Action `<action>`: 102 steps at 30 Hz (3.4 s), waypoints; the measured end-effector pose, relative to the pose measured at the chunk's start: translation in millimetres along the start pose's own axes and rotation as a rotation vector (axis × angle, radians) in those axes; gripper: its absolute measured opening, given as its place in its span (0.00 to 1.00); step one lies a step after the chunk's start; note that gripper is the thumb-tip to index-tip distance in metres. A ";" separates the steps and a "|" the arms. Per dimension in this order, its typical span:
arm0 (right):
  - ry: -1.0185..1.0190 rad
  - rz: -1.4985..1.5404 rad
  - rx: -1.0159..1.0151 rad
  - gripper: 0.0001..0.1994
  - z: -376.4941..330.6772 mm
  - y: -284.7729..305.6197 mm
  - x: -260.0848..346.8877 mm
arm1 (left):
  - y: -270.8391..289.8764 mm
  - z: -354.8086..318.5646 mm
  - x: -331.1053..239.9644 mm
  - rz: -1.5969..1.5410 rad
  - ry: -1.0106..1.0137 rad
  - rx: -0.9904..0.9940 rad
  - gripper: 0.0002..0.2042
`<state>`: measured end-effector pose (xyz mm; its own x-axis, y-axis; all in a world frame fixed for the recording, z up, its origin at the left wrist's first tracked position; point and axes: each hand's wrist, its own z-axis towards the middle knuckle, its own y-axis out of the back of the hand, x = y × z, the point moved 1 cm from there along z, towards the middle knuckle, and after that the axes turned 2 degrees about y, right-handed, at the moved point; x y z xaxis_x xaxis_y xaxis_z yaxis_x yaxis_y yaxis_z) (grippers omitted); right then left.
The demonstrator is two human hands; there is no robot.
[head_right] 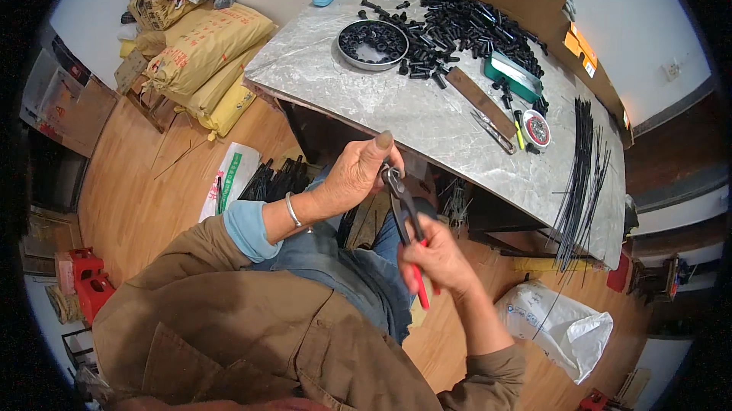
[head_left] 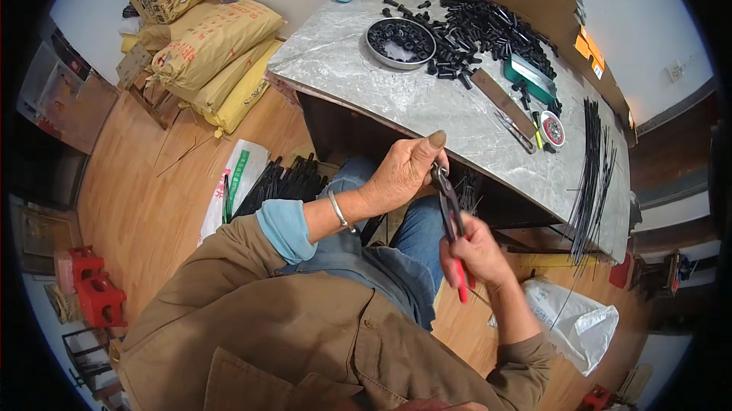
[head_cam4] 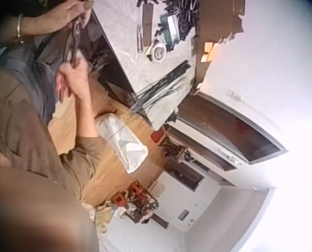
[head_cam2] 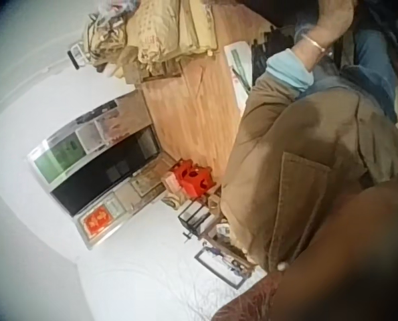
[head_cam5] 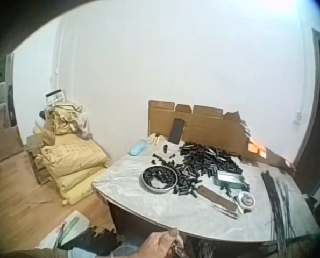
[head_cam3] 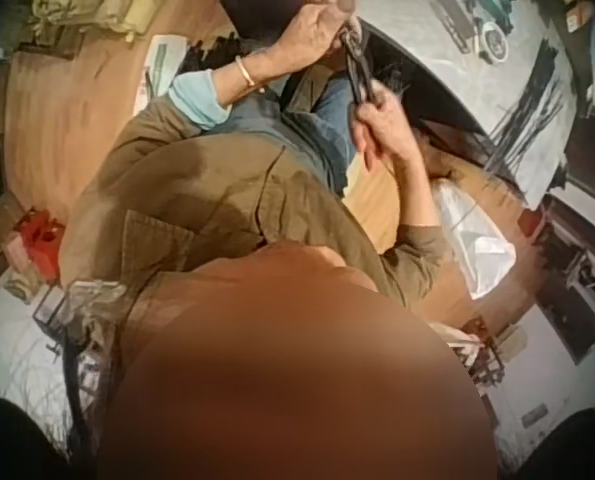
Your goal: Assembling plastic components onto metal rods and securing them using manual tools on a workbench.
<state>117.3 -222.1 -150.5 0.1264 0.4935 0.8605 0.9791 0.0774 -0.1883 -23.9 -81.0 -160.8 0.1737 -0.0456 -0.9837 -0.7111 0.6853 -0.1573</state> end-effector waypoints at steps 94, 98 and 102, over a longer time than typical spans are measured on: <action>0.042 -1.359 -1.297 0.13 61.6 268.5 93.8 | 17.1 20.0 23.7 -0.160 0.173 0.095 0.36; -0.054 -1.349 -1.271 0.12 75.9 282.4 90.0 | 23.1 28.8 23.4 -0.160 0.223 0.124 0.36; -0.030 -1.391 -1.252 0.13 77.1 282.4 95.5 | 26.2 35.2 27.0 -0.168 0.241 0.125 0.36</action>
<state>393.5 -86.3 -157.9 -0.7508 0.6575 0.0628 -0.0989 -0.2060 0.9735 -13.9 -38.7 -188.4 0.1048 -0.3259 -0.9396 -0.5945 0.7369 -0.3219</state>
